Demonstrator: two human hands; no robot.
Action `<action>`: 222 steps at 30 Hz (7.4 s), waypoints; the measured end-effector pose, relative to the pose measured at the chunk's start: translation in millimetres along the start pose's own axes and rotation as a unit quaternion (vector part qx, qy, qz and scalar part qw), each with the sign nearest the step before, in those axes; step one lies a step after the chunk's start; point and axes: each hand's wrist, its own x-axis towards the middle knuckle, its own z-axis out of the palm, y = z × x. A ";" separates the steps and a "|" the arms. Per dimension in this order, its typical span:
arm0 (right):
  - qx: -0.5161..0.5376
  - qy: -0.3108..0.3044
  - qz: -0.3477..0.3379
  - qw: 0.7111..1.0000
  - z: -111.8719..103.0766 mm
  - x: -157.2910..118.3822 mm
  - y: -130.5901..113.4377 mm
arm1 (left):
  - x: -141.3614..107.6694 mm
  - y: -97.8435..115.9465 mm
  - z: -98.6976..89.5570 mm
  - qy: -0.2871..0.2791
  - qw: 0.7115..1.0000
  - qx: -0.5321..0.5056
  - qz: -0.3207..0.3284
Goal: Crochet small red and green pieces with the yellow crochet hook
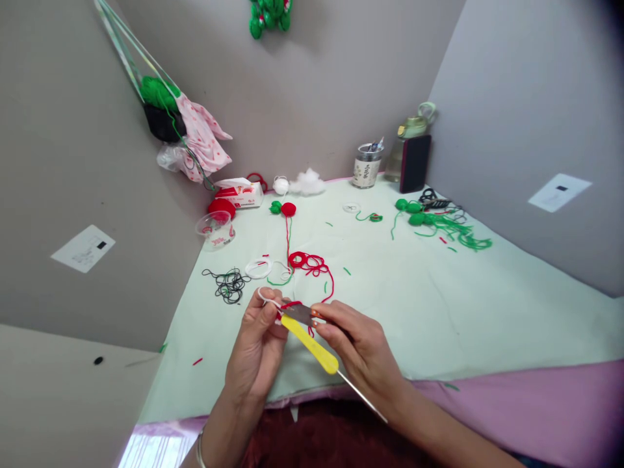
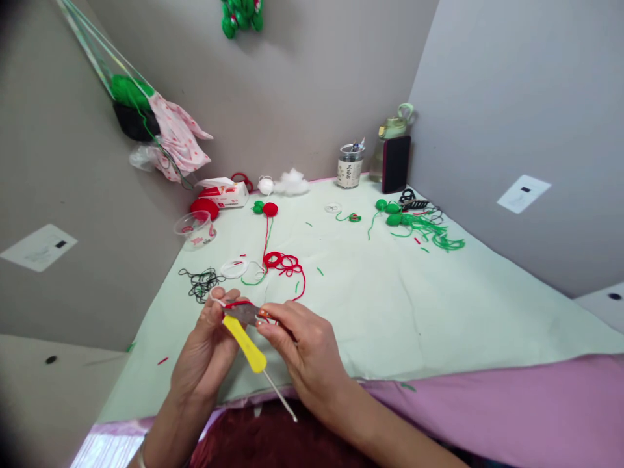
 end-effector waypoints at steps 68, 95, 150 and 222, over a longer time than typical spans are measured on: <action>-0.075 -0.072 -0.114 0.988 -27.3 18.1 3.0 | -3.7 -6.6 -2.7 -0.022 0.997 0.057 -0.054; -0.547 -0.177 0.059 0.816 -86.0 58.1 63.8 | 1.9 9.9 -7.3 -0.026 0.999 0.010 -0.043; -0.029 -0.051 -0.132 0.990 -17.3 1.3 13.4 | 2.2 -24.8 4.1 -0.028 0.992 0.105 -0.062; 0.244 0.093 0.102 0.960 -16.6 21.8 -5.2 | -3.7 -13.1 40.4 -0.093 0.988 0.047 -0.115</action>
